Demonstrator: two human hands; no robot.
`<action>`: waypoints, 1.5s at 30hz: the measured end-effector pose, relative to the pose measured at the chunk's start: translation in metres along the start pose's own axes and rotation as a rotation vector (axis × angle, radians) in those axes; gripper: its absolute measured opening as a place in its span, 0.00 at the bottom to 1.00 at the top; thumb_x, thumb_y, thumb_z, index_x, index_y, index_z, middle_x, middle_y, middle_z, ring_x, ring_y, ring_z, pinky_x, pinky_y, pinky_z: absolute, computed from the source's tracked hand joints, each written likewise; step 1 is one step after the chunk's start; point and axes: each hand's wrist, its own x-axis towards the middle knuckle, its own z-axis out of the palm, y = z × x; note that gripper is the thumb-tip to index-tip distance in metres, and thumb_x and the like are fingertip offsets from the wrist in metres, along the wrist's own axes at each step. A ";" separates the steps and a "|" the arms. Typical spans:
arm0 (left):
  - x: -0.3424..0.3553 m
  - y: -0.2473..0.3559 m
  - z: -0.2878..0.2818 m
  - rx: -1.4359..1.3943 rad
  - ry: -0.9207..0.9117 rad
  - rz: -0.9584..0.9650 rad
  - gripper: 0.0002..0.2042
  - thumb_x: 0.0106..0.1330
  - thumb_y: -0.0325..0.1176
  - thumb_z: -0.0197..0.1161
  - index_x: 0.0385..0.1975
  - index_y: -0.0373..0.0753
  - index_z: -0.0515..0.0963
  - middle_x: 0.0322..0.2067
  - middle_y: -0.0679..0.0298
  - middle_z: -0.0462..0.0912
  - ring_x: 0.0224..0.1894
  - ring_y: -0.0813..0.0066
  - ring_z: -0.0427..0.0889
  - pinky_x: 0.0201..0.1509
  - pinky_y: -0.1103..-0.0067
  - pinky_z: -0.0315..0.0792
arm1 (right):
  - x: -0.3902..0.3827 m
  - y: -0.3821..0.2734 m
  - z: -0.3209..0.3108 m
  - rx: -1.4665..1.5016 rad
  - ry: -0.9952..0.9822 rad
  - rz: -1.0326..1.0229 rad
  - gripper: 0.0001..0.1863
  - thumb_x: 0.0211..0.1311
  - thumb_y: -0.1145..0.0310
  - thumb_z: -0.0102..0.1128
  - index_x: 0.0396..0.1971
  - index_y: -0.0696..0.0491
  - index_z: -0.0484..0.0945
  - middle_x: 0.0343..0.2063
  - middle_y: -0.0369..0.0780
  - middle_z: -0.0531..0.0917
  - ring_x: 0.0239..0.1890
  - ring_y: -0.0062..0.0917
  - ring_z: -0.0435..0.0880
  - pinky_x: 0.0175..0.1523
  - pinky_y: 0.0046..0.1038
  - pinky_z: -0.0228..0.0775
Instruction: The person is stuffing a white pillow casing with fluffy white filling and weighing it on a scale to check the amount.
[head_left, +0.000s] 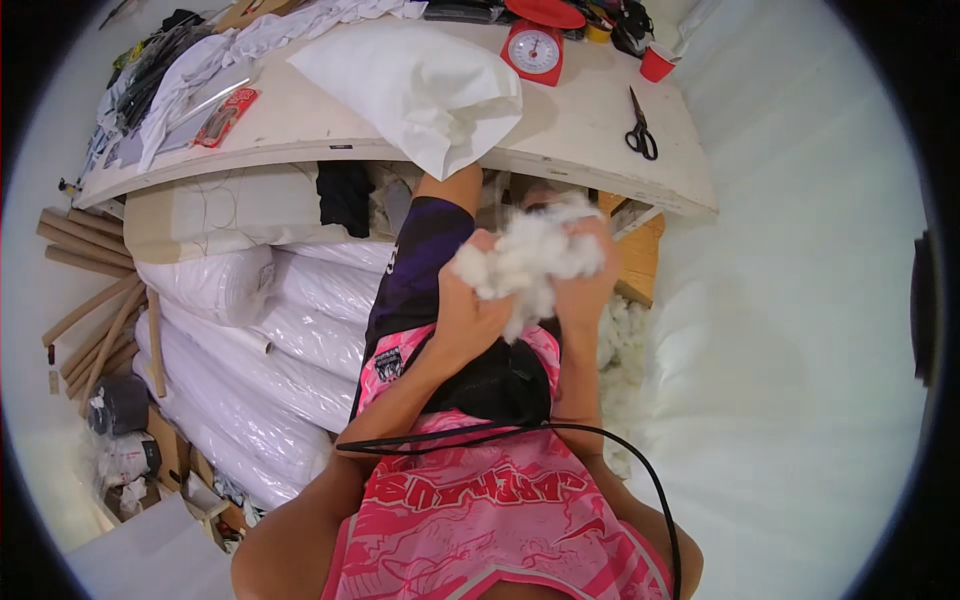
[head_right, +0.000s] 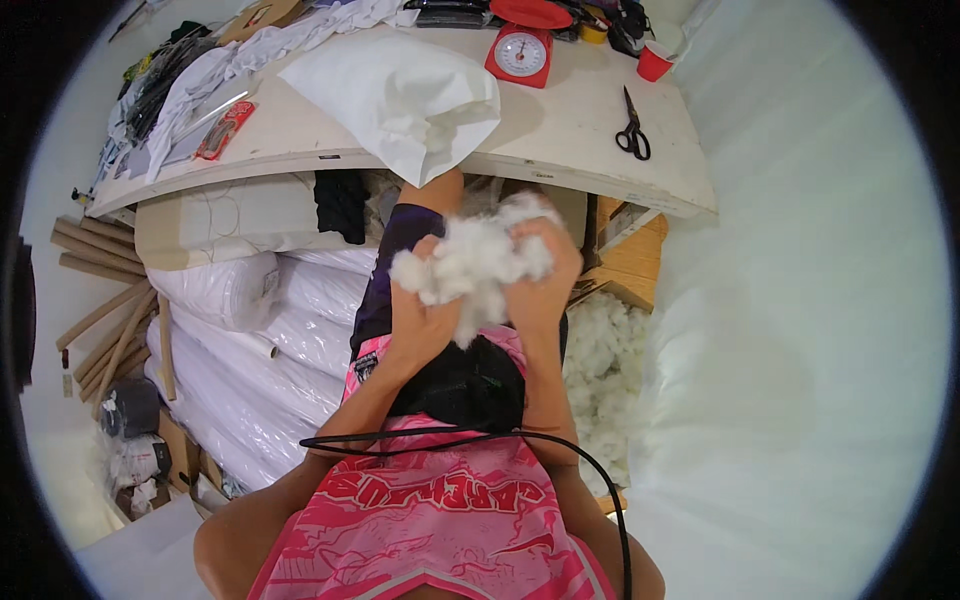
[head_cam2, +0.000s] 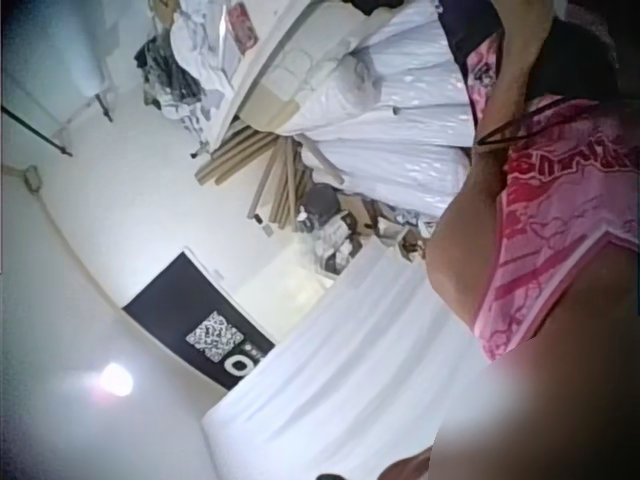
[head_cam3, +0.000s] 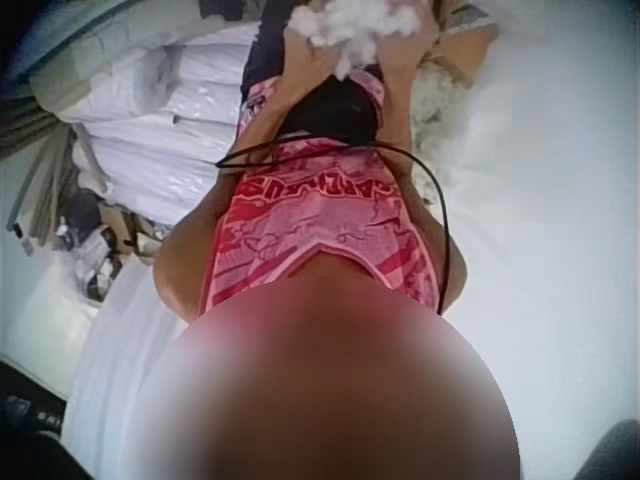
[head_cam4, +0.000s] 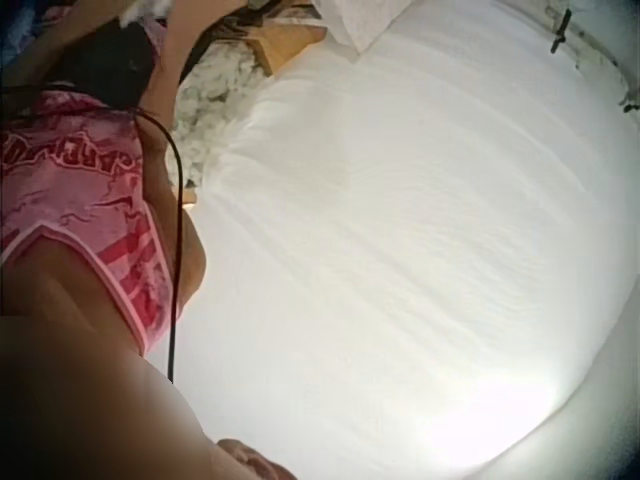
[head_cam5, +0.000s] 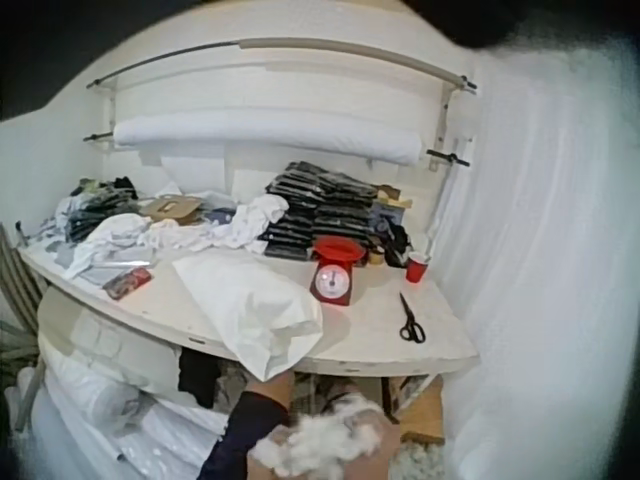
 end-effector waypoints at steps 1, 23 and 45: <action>0.000 0.000 0.000 -0.001 0.008 0.000 0.08 0.54 0.20 0.56 0.34 0.34 0.74 0.30 0.65 0.77 0.32 0.78 0.76 0.37 0.80 0.70 | 0.008 0.005 -0.009 0.041 -0.013 0.002 0.14 0.41 0.83 0.43 0.30 0.58 0.73 0.28 0.36 0.74 0.35 0.21 0.73 0.44 0.22 0.66; 0.015 0.003 -0.057 -0.003 -0.097 0.032 0.14 0.49 0.19 0.57 0.37 0.34 0.72 0.35 0.64 0.75 0.40 0.76 0.75 0.44 0.81 0.68 | -0.023 -0.026 0.039 0.226 -0.077 0.139 0.10 0.54 0.83 0.51 0.36 0.56 0.69 0.31 0.33 0.73 0.35 0.17 0.70 0.43 0.19 0.64; 0.016 0.000 -0.057 -0.432 0.114 -0.124 0.13 0.60 0.36 0.54 0.41 0.37 0.69 0.37 0.67 0.75 0.38 0.84 0.75 0.41 0.84 0.71 | -0.023 -0.038 0.052 0.167 -0.299 -0.167 0.23 0.35 0.75 0.64 0.39 0.56 0.76 0.39 0.45 0.76 0.38 0.33 0.78 0.41 0.28 0.70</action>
